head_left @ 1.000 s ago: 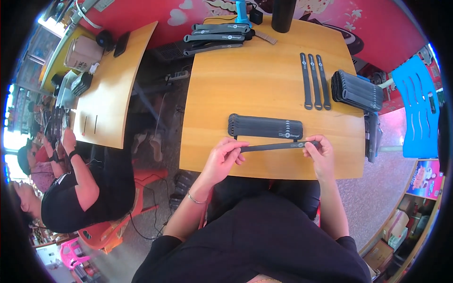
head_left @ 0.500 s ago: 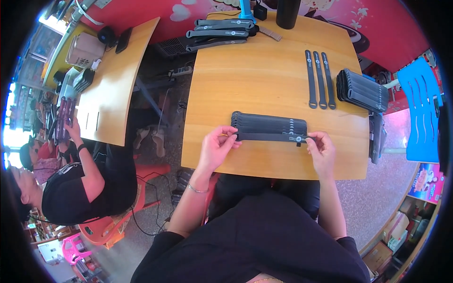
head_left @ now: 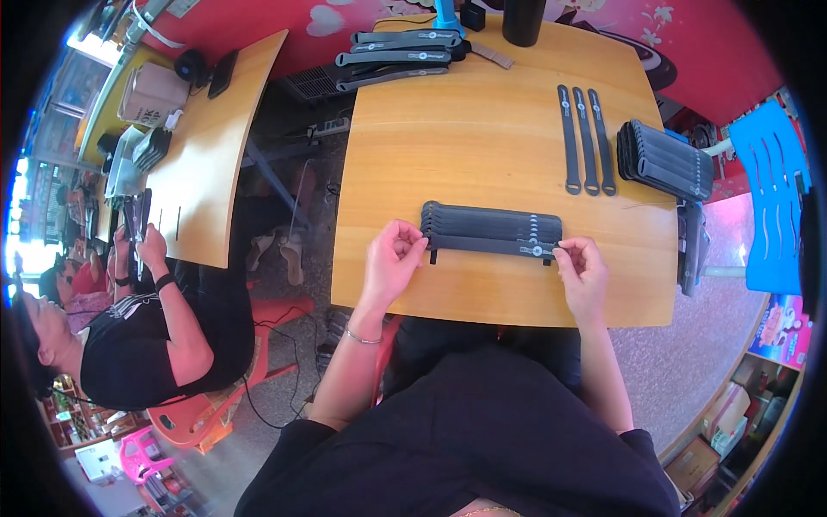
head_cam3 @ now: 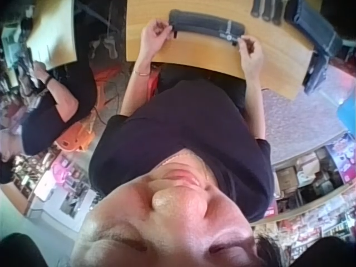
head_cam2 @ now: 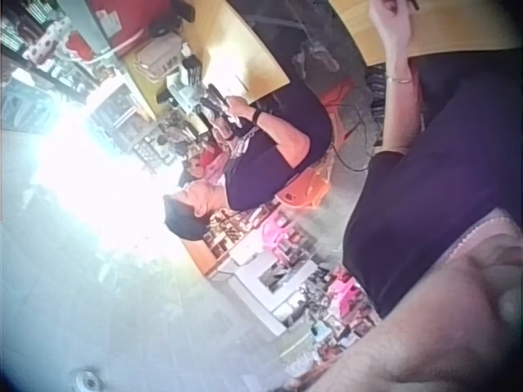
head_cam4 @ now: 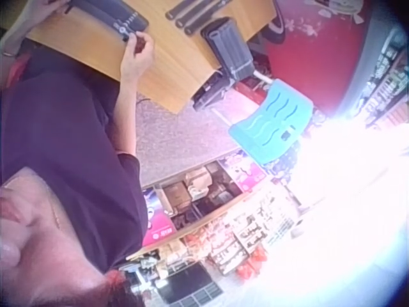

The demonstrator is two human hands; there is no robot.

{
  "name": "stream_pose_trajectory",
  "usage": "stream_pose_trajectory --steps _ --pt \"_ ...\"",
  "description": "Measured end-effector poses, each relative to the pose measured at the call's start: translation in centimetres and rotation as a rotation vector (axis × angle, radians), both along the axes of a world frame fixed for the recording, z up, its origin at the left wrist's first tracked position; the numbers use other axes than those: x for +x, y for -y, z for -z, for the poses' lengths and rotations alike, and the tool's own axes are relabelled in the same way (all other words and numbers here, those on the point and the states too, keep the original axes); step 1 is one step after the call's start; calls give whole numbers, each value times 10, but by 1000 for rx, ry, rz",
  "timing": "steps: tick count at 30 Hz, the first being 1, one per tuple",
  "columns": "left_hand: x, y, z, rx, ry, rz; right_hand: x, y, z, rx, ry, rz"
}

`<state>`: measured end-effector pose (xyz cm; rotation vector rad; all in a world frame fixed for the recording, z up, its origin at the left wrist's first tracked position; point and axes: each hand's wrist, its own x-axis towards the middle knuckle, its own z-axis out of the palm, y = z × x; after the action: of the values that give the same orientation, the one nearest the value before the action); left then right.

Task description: Inspecting and assembling small leather straps at a workbench using a pointed tool.

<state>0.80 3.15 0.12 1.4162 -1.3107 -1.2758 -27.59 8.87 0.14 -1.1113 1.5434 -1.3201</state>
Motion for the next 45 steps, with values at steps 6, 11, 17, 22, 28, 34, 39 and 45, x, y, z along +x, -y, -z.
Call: stream_pose_trajectory --steps 6,11,17,22,28,34,39,45 --pt "0 1 0 19 25 -8 1 2 0 10 -58 4" --pt "-3 2 -2 17 34 -21 3 3 1 -6 -101 20" --pt "-4 1 -4 25 69 -29 5 5 2 -10 -173 46" --pt "-7 1 -5 31 72 -50 5 6 4 -6 -209 59" --pt "-8 2 -4 30 100 -46 7 6 -2 -15 -264 76" --pt "-8 2 -6 37 92 -46 9 7 -1 11 -298 69" --pt "-10 3 -5 34 113 -52 8 7 3 4 -335 84" --pt "-11 3 -5 22 131 -57 8 8 3 11 -359 96"
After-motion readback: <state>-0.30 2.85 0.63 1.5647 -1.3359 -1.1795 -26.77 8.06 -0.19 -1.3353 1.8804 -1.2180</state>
